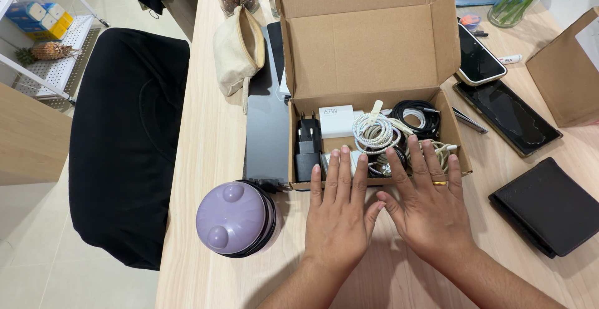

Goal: The person coils a white USB cable by hand and places it into a cardboard box containing various electronic adapters and wires. They wrap a black power cord around the base of a purple electronic device, place the device on the table, and then move a black wallet.

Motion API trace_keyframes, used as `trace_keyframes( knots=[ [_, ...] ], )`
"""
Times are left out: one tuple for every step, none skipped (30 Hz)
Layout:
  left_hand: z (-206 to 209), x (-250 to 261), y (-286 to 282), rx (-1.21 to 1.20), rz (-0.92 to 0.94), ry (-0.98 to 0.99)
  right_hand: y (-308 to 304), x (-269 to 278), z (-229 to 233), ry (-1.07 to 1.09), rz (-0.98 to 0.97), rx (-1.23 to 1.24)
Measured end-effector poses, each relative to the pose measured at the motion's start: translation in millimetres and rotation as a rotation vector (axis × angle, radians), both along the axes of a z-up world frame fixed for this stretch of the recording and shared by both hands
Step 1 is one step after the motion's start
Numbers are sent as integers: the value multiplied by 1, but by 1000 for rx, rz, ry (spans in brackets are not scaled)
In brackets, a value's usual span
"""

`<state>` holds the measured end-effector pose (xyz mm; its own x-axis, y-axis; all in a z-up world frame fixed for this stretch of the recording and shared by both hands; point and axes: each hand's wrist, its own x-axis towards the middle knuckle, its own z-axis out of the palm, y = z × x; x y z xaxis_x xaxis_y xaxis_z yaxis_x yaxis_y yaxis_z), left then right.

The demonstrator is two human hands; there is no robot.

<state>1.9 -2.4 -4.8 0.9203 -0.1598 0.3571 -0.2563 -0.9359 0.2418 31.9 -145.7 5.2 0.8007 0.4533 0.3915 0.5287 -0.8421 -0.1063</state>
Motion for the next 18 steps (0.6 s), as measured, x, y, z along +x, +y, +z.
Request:
trace_keyframes(
  knots=[
    [0, 0, 0, -1, -1, 2, 0, 1, 1, 8, -4, 3],
    [0, 0, 0, -3, -3, 4, 0, 1, 2, 16, -8, 5],
    [1, 0, 0, -3, -4, 6, -1, 3, 4, 24, -11, 9],
    [1, 0, 1, -10, -5, 4, -5, 4, 9, 14, -20, 77],
    [2, 0, 0, -19, -4, 3, -14, 6, 16, 5, -27, 144],
    [2, 0, 0, -27, -4, 2, -23, 10, 25, -13, -37, 224],
    [2, 0, 1, -25, -5, 2, -33, 14, 34, -13, -67, 253],
    [2, 0, 1, -23, -6, 3, -43, 22, 45, -8, -99, 290],
    [2, 0, 1, -20, -11, 5, -42, 22, 46, -2, -129, 309],
    [2, -1, 1, -16, -11, 2, -41, 24, 47, 21, -147, 306],
    [2, -1, 1, -12, -9, -1, -39, 27, 49, 46, -156, 298],
    [3, -1, 1, -9, -8, -5, -38, 30, 51, 71, -163, 288],
    [3, -1, 1, -16, -10, -1, -38, 34, 54, 92, -163, 279],
    [3, -1, 1, -24, -11, 4, -38, 38, 58, 114, -165, 271],
    [3, -1, 1, -31, -12, 7, -39, 42, 61, 126, -163, 263],
    [3, 0, 0, -29, -12, -2, -40, 44, 64, 137, -162, 259],
    [3, -1, 0, -25, -9, -11, -41, 46, 67, 147, -153, 257],
    [4, 0, 0, -22, -7, -20, -41, 48, 69, 153, -149, 253]
  ],
)
